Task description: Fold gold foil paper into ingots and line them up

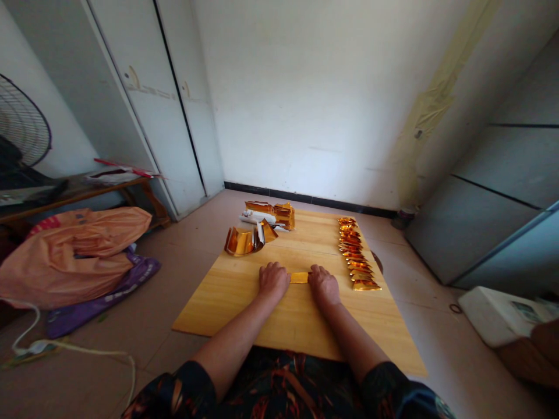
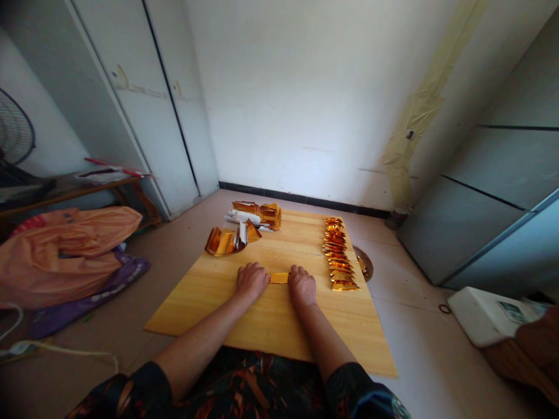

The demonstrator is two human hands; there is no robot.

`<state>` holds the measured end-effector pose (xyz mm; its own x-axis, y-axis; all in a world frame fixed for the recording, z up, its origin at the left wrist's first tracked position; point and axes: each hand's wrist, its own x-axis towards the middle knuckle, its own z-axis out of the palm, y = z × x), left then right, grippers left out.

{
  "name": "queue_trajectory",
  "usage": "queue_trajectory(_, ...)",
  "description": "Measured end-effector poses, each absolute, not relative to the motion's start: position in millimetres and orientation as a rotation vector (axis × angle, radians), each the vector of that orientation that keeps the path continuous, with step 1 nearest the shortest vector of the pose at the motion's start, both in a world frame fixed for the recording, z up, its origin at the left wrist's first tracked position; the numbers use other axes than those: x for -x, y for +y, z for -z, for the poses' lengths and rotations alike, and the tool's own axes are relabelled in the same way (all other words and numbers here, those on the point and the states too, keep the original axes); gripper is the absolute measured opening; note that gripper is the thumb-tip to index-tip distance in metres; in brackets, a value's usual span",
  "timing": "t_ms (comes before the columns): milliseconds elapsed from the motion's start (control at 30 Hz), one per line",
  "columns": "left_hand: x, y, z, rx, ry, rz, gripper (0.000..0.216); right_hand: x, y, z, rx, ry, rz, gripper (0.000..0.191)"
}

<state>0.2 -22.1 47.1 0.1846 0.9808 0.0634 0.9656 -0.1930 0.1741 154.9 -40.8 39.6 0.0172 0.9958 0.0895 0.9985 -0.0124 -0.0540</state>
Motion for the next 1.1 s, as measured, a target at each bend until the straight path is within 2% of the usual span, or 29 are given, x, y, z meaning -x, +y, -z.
queue_trajectory(300,-1,-28,-42,-2.414,1.981,-0.361,0.019,-158,-39,-36,1.995,-2.265,0.151,0.016)
queue_trajectory(500,-1,-22,-36,-2.761,1.581,-0.389,0.02,-161,-36,-43,1.755,-2.494,0.072,0.012)
queue_trajectory(733,15,-17,-35,-2.862,1.26,-0.305,0.022,-169,-35,-46,1.807,-2.389,-0.118,0.021)
queue_trajectory(967,35,-33,-39,-2.926,1.121,-0.415,0.02,-155,-46,-45,2.028,-2.11,-0.085,0.018)
queue_trajectory(1100,33,-38,-37,-2.929,1.16,-0.44,0.02,-140,-48,-44,2.144,-1.955,-0.053,0.028)
